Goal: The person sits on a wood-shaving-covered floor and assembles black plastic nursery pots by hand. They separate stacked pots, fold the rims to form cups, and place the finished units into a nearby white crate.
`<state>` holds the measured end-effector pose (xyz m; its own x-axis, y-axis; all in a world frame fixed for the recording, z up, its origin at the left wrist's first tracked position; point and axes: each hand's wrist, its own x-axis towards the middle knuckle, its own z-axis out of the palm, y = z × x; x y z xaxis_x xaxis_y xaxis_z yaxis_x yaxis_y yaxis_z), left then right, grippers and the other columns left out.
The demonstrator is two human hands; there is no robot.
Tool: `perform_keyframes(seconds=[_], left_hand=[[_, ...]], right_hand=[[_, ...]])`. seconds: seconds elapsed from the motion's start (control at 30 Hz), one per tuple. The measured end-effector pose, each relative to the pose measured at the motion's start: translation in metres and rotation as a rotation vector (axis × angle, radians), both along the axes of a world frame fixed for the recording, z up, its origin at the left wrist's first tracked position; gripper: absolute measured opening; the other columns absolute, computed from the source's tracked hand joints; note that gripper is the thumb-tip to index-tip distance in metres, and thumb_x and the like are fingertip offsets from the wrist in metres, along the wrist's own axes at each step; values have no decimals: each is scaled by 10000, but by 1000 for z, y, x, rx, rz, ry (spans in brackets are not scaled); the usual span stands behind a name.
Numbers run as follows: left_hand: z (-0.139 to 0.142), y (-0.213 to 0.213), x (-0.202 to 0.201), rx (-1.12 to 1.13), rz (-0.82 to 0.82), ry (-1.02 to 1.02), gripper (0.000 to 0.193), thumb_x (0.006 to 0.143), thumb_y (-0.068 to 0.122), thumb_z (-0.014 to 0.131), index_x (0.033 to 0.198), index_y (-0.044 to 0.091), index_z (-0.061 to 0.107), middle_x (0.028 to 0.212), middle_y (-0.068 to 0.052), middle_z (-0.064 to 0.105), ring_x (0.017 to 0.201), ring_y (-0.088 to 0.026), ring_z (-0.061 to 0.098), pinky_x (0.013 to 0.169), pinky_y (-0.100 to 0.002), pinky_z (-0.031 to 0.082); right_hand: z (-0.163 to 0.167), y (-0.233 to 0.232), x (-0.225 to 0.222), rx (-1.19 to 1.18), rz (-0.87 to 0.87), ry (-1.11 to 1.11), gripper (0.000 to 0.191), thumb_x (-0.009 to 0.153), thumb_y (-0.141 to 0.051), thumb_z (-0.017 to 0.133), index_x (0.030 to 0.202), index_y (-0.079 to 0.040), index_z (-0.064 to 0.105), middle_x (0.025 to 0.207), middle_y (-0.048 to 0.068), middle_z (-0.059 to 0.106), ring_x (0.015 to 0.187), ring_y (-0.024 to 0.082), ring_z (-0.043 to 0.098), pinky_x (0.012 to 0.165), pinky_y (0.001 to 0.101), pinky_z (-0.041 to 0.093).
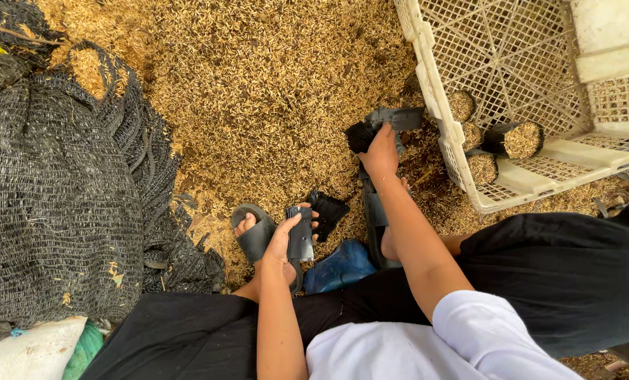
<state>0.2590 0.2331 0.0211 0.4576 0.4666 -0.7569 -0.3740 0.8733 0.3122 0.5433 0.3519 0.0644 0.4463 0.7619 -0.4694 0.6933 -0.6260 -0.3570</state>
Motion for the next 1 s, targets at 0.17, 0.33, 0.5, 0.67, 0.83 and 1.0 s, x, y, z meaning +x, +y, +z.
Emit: perform_keyframes(seconds=[0.17, 0.33, 0.5, 0.67, 0.83, 1.0], left_hand=[[0, 1, 1, 14, 25, -28, 393, 1015, 219, 554, 1373, 59, 567, 1193, -156, 685, 982, -231, 685, 749, -401, 628], [-1, 3, 6, 31, 30, -45, 398, 1012, 214, 558, 1375, 53, 562, 1180, -153, 684, 963, -229, 674, 747, -403, 625], [-5, 9, 19, 12, 14, -87, 397, 1008, 213, 553, 1376, 65, 553, 1158, -139, 676, 933, -212, 659, 741, -403, 621], [-5, 13, 23, 28, 23, -167, 411, 1012, 226, 563, 1390, 64, 548, 1180, -137, 664, 960, -215, 659, 765, -402, 622], [-5, 13, 19, 54, 50, -206, 421, 1010, 239, 569, 1395, 71, 547, 1185, -136, 663, 970, -221, 657, 770, -403, 621], [-5, 7, 13, 44, 43, -134, 408, 1015, 224, 567, 1389, 61, 555, 1184, -142, 669, 976, -221, 655, 768, -400, 618]], right_hand=[[-8, -5, 4, 37, 212, -180, 762, 697, -206, 937, 1313, -83, 504, 1320, 171, 483, 1271, 407, 482, 977, 510, 481], [-4, -8, 12, 139, 309, -80, 548, 788, -211, 882, 1242, -83, 602, 1179, 140, 659, 1158, 362, 621, 1002, 530, 464], [10, 16, 53, -9, 275, 160, 502, 870, -237, 806, 1332, -106, 660, 1174, 185, 723, 1086, 404, 686, 936, 497, 546], [13, 31, 84, 238, 69, 206, 731, 804, -295, 874, 1371, 44, 560, 1240, 301, 653, 1156, 436, 638, 971, 480, 507], [10, 43, 104, 176, 39, 176, 827, 856, -381, 891, 1406, 105, 509, 1343, 325, 604, 1257, 422, 606, 1044, 452, 495], [7, 49, 103, 174, 161, 55, 771, 844, -324, 867, 1411, 66, 519, 1357, 300, 584, 1220, 453, 578, 995, 490, 473]])
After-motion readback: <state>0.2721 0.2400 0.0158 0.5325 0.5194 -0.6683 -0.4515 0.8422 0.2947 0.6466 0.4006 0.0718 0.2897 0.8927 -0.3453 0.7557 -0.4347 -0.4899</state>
